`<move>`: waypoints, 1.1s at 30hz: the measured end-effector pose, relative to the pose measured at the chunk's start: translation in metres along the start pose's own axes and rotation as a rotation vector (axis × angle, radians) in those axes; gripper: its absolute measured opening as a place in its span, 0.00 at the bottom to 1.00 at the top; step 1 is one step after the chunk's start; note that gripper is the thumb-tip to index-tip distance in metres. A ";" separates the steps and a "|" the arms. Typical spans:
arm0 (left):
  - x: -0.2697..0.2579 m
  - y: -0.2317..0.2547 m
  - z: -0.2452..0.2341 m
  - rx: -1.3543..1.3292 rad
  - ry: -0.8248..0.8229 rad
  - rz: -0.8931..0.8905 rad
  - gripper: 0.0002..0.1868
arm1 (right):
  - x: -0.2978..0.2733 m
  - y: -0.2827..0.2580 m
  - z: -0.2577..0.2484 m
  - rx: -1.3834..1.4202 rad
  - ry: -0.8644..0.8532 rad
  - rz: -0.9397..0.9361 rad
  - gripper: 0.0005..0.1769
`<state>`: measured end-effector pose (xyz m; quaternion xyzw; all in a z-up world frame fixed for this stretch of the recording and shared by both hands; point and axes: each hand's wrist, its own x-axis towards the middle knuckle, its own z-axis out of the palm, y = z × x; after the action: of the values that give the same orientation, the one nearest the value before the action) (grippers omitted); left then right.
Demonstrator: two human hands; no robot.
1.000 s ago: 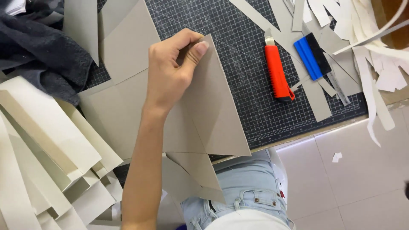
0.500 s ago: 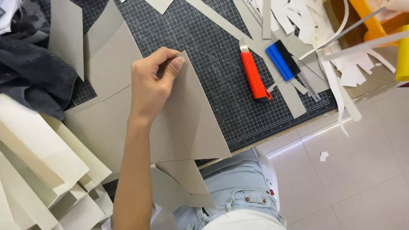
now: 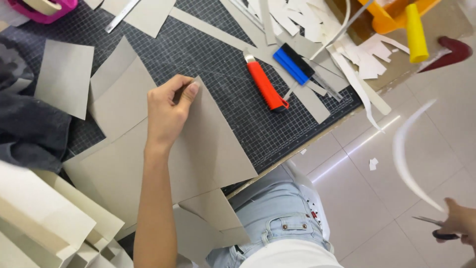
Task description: Cutting, folding, and gluing cardboard to assemble a box.
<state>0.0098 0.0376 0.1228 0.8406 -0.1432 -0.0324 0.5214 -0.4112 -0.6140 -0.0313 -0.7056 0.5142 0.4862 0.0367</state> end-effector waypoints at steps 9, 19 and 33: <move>-0.003 0.002 0.003 -0.018 0.015 0.006 0.09 | 0.063 0.002 0.005 -0.775 -0.042 -0.302 0.60; -0.002 0.019 0.002 0.026 0.137 0.003 0.08 | -0.245 -0.220 0.037 1.318 -0.512 -1.376 0.52; -0.005 0.022 0.003 -0.020 0.199 -0.018 0.10 | -0.326 -0.240 0.043 1.395 -1.105 -1.554 0.38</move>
<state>-0.0007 0.0271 0.1407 0.8358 -0.0825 0.0453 0.5409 -0.2565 -0.2531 0.0741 -0.3503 0.0157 0.1866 0.9177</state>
